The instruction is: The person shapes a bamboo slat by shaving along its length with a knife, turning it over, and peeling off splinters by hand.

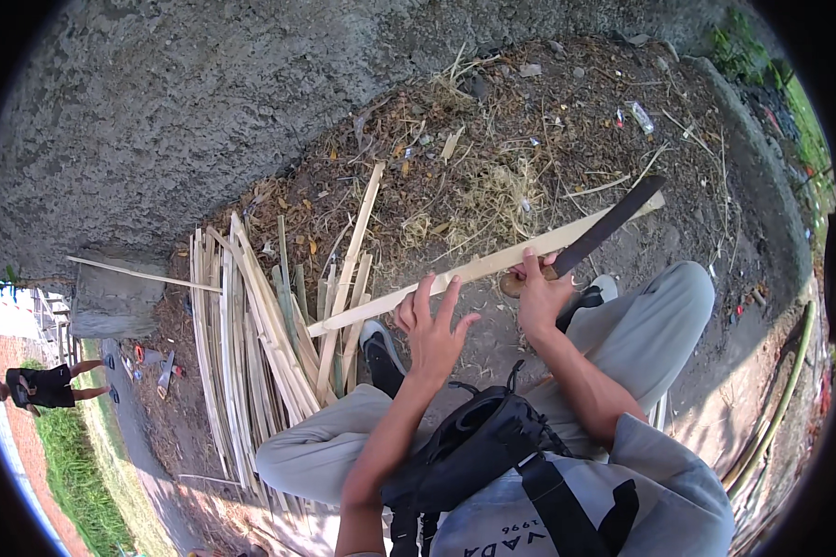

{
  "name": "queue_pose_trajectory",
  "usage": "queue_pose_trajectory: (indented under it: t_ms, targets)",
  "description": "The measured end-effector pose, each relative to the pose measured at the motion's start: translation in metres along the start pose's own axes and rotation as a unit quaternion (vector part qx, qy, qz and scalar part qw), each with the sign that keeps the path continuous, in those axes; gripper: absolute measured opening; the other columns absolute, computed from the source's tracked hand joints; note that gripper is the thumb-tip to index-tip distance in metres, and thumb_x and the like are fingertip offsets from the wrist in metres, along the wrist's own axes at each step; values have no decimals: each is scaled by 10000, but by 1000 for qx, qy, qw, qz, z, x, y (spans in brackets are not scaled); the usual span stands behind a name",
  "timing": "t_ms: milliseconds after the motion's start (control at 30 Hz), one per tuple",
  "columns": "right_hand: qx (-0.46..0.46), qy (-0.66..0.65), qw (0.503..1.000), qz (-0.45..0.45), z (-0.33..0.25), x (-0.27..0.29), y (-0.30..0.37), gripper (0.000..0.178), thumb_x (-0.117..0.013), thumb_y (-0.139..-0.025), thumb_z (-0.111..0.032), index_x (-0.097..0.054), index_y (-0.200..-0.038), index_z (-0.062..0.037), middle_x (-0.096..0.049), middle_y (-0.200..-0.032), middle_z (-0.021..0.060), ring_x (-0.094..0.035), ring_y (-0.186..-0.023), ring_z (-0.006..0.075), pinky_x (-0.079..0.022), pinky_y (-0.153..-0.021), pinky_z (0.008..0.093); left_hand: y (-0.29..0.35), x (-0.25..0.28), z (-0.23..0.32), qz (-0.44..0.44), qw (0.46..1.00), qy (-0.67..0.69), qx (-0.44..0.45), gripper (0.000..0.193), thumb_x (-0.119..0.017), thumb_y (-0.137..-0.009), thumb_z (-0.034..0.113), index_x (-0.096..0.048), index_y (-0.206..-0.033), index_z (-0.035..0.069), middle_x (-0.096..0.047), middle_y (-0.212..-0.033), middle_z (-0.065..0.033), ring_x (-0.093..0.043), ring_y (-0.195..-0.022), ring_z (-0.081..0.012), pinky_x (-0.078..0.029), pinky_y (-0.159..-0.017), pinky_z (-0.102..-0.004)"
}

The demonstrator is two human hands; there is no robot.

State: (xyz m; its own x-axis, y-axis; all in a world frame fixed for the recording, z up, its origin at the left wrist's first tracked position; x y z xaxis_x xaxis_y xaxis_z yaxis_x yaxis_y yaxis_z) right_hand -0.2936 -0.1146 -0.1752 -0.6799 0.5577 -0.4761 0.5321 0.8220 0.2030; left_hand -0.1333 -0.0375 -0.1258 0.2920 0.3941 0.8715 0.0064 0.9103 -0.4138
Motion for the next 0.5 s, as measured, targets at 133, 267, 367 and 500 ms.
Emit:
queue_pose_trajectory:
  t_ms: [133, 267, 367, 500]
  targets:
    - [-20, 18, 999, -33, -1, -5, 13, 255, -654, -868, -3, -410, -860, -74, -575, -792, 62, -629, -660, 139, -558, -586, 299, 7, -11, -1, 10, 999, 38, -31, 537, -793, -690, 300, -647, -1193, 181, -484, -1242, -40, -390, -1119, -294, -288, -939, -464]
    - [-34, 30, 998, -41, 0, -6, 22, 254, -651, -873, -7, -408, -857, -80, -571, -791, 57, -628, -658, 141, -566, -594, 298, 3, -15, -10, 41, 994, 75, -73, 322, -763, -729, 224, -704, -1041, 170, -589, -1058, 8, -500, -979, -220, -305, -893, -429]
    - [-40, 26, 998, -44, 0, -6, 23, 257, -648, -875, -6, -402, -858, -80, -571, -794, 56, -628, -662, 142, -560, -592, 294, 0, -15, -16, 35, 991, 94, -83, 158, -724, -768, 154, -697, -924, 146, -615, -908, 0, -546, -883, -195, -317, -861, -390]
    - [-26, 12, 998, -53, 5, -3, 13, 259, -645, -877, -5, -397, -863, -77, -576, -804, 63, -628, -668, 137, -553, -594, 285, -5, -10, -25, 65, 988, 139, -27, 44, -672, -816, 111, -641, -847, 107, -605, -828, -29, -553, -844, -216, -328, -843, -372]
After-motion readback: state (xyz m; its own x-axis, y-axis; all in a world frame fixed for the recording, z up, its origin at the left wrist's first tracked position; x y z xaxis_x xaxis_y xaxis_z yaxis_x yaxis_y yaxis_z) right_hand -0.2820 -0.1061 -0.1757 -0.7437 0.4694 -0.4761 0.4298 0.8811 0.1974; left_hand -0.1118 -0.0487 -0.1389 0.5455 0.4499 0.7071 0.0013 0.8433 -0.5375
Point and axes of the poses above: each hand's wrist, its own y-axis away from the middle knuckle, its own x-axis out of the back of the hand, z = x × y, the point moved 2 cm from there along -y, towards the middle knuckle
